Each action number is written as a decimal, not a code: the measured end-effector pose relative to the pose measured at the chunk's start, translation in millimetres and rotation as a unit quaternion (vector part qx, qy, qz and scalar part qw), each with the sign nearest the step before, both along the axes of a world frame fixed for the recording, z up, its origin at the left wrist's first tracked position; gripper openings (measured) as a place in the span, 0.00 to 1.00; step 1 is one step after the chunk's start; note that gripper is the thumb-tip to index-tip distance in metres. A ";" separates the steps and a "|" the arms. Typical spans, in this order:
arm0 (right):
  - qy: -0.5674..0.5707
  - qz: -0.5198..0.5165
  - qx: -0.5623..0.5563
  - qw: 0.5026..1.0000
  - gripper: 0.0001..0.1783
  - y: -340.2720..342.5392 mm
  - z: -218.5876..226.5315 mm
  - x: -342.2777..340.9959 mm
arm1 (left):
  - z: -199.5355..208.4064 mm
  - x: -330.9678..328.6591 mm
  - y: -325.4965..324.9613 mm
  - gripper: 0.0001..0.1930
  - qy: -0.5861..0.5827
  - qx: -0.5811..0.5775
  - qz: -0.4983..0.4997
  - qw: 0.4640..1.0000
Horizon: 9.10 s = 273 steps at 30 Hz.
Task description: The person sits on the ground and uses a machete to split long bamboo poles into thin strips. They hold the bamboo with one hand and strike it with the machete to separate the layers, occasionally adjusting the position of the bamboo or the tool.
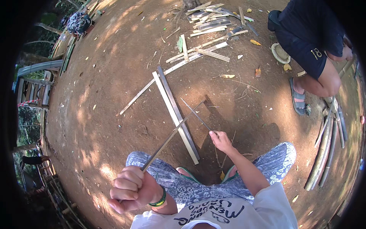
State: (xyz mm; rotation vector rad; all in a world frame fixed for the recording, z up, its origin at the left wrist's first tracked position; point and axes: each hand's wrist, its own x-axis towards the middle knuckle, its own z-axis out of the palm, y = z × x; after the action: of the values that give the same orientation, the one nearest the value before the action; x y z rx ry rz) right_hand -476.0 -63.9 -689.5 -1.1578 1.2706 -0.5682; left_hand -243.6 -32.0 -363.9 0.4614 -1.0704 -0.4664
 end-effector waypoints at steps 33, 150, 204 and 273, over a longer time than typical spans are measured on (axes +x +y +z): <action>0.047 0.068 -0.087 0.993 0.31 6.5 126.2 15.0 | 2.8 3.9 0.2 0.27 0.014 0.009 -0.013 1.000; -0.116 -0.006 -0.235 0.965 0.25 29.4 314.3 83.2 | 11.8 -12.7 -40.1 0.19 -0.142 -0.003 0.285 0.948; 0.085 -0.054 0.093 0.991 0.36 -21.9 103.8 17.0 | -4.4 -4.2 -27.8 0.20 -0.145 0.010 0.315 0.938; 0.093 -0.081 0.114 0.986 0.38 -30.1 97.8 14.1 | 20.6 -0.3 -58.4 0.18 0.111 0.090 0.182 0.973</action>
State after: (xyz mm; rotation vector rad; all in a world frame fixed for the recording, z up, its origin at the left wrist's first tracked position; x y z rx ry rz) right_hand -461.9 -93.9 -591.6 -0.9379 1.5573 -0.4271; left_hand -243.9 -90.4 -343.3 0.7341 -0.7096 -0.2811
